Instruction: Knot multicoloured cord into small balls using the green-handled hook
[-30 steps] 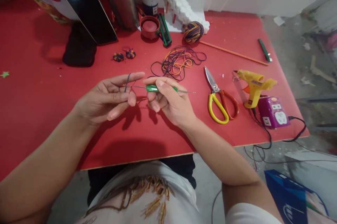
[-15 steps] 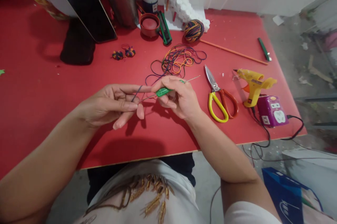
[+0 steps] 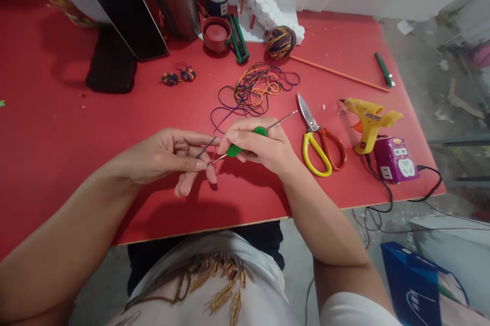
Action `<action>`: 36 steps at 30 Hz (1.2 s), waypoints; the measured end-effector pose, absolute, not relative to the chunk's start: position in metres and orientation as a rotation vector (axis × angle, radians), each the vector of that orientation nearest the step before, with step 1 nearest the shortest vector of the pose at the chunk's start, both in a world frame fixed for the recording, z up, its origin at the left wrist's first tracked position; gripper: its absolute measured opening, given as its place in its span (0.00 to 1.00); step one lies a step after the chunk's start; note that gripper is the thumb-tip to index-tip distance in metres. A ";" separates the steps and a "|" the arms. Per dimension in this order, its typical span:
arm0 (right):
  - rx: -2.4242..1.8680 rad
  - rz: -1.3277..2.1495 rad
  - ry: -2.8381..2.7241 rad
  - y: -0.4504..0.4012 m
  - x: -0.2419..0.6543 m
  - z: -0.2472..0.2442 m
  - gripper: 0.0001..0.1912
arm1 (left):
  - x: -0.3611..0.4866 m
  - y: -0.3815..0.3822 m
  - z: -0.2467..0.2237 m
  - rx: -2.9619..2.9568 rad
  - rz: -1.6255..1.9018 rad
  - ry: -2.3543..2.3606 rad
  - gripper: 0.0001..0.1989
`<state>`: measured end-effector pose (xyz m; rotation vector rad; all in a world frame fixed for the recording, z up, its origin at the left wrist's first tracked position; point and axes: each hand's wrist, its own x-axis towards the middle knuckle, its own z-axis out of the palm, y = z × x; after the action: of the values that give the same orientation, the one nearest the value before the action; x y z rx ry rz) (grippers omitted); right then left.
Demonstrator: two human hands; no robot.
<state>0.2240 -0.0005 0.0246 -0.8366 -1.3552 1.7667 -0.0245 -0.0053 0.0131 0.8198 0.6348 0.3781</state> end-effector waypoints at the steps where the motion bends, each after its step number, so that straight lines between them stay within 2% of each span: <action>1: -0.843 1.718 -1.395 -0.001 0.225 0.025 0.14 | -0.024 -0.005 0.013 0.821 0.385 0.653 0.35; 8: -0.733 1.061 -1.863 -0.007 0.225 0.023 0.14 | -0.021 0.000 0.015 0.700 0.515 0.737 0.33; 15: -0.618 0.691 -1.997 -0.010 0.217 0.020 0.13 | -0.021 0.001 0.018 0.632 0.624 0.770 0.32; 20: -0.541 0.592 -1.992 -0.008 0.213 0.012 0.12 | -0.022 0.001 0.023 0.620 0.654 0.694 0.33; 27: -0.485 0.491 -1.986 -0.009 0.207 0.004 0.14 | -0.027 -0.001 0.018 0.538 0.775 0.565 0.28; 36: -0.633 -0.087 -2.035 -0.018 0.198 -0.001 0.14 | -0.015 -0.006 0.019 0.570 0.923 0.595 0.38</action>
<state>0.1976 -0.0179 -0.0012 -0.6330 -2.0348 -0.0874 -0.0154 -0.0057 0.0192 0.5702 0.5947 0.9225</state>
